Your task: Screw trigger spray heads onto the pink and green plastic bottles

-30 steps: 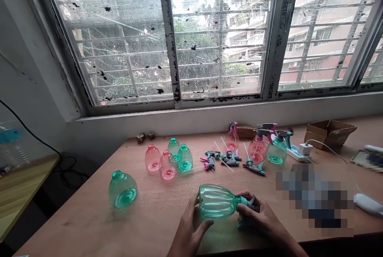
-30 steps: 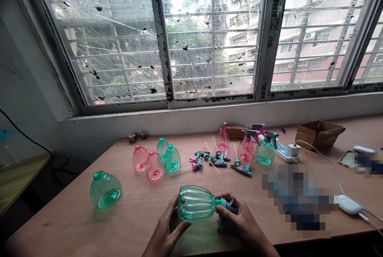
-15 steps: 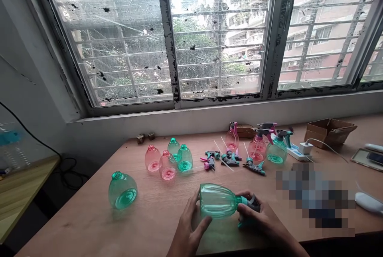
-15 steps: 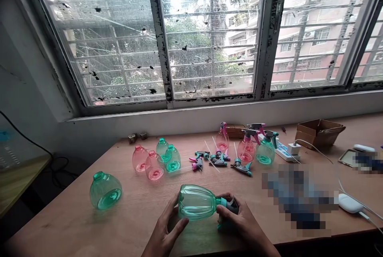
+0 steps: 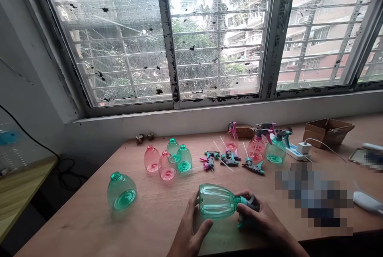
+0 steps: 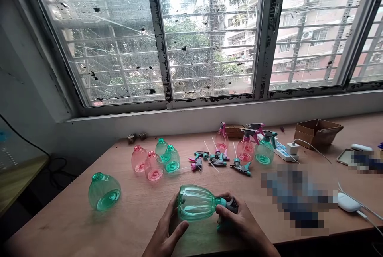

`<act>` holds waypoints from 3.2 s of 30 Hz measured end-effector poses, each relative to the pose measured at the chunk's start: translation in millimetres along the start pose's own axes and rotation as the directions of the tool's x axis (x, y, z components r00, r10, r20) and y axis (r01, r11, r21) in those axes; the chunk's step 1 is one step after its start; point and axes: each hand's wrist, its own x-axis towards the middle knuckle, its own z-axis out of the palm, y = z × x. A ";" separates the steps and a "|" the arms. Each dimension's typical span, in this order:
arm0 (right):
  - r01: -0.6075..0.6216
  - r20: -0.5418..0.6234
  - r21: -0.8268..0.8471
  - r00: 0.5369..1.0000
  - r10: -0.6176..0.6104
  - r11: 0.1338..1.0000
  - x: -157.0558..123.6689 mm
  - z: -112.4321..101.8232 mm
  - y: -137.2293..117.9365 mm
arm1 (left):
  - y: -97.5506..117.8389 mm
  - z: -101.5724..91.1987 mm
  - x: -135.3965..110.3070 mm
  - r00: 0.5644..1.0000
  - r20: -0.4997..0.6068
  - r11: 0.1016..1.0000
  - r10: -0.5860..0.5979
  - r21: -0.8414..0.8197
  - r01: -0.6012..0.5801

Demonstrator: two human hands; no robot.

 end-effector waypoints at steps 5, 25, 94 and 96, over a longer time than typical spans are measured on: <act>0.004 -0.035 0.031 0.999 -0.003 1.000 -0.1 1.4 1.1 | -8.2 2.8 1.9 0.998 -0.047 0.997 -0.037 -0.063 0.034; -0.002 -0.030 0.039 1.000 0.003 0.999 0.6 1.8 1.8 | -11.7 4.2 3.3 0.998 -0.067 0.998 -0.021 -0.058 0.017; -0.004 -0.008 -0.069 1.000 0.004 0.998 -1.2 -1.2 -1.6 | 5.1 -1.1 3.5 0.999 -0.037 0.999 -0.023 -0.038 0.022; -0.006 -0.011 -0.065 1.000 0.005 0.998 -1.1 -0.6 -1.2 | 5.0 -1.3 4.6 0.999 -0.039 0.999 -0.013 -0.031 0.012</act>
